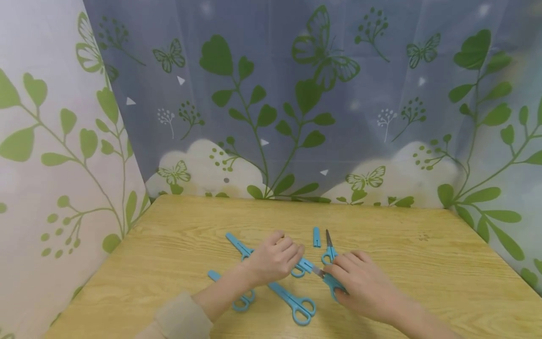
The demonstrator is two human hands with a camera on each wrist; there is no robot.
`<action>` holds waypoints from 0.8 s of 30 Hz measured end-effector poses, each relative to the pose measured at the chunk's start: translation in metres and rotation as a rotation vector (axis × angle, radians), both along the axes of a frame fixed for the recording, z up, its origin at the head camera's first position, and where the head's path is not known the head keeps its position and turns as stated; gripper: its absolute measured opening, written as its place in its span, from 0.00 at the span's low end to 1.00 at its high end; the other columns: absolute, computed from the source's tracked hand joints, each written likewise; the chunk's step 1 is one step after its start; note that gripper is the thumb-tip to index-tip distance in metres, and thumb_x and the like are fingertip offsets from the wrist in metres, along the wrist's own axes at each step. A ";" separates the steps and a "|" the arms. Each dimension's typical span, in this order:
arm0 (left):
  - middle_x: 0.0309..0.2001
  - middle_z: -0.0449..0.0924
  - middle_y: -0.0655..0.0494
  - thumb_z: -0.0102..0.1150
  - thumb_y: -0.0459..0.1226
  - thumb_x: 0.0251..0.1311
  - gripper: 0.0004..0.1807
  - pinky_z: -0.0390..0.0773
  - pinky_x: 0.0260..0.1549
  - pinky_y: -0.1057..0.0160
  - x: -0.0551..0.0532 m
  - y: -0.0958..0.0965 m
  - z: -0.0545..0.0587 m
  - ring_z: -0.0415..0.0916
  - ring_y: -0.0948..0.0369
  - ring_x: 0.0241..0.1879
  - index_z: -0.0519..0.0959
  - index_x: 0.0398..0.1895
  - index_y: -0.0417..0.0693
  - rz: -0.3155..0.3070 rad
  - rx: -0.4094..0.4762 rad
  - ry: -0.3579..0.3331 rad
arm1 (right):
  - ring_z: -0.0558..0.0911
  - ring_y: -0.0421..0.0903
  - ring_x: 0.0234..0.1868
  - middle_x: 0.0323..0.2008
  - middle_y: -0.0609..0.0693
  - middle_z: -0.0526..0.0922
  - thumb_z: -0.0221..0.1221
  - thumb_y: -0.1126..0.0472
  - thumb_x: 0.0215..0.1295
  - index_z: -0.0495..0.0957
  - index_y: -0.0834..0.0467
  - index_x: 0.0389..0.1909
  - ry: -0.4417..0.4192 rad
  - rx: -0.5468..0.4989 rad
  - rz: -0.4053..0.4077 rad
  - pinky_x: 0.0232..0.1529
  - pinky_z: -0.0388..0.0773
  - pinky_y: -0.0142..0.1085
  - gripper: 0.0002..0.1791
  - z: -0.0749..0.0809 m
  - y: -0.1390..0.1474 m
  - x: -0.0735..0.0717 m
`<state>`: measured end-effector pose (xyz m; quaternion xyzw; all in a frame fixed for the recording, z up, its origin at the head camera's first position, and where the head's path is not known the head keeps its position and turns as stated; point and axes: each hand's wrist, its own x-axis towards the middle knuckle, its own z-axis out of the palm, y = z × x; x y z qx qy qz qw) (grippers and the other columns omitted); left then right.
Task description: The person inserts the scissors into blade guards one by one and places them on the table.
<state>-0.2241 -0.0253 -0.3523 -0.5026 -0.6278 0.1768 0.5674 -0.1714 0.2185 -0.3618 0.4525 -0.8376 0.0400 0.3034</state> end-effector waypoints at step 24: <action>0.36 0.80 0.62 0.56 0.53 0.57 0.18 0.71 0.48 0.65 -0.010 -0.002 -0.029 0.74 0.65 0.38 0.81 0.41 0.51 0.035 -0.131 -0.342 | 0.74 0.43 0.30 0.27 0.42 0.72 0.64 0.70 0.32 0.78 0.53 0.33 0.101 -0.016 0.050 0.35 0.73 0.43 0.20 -0.009 -0.002 -0.009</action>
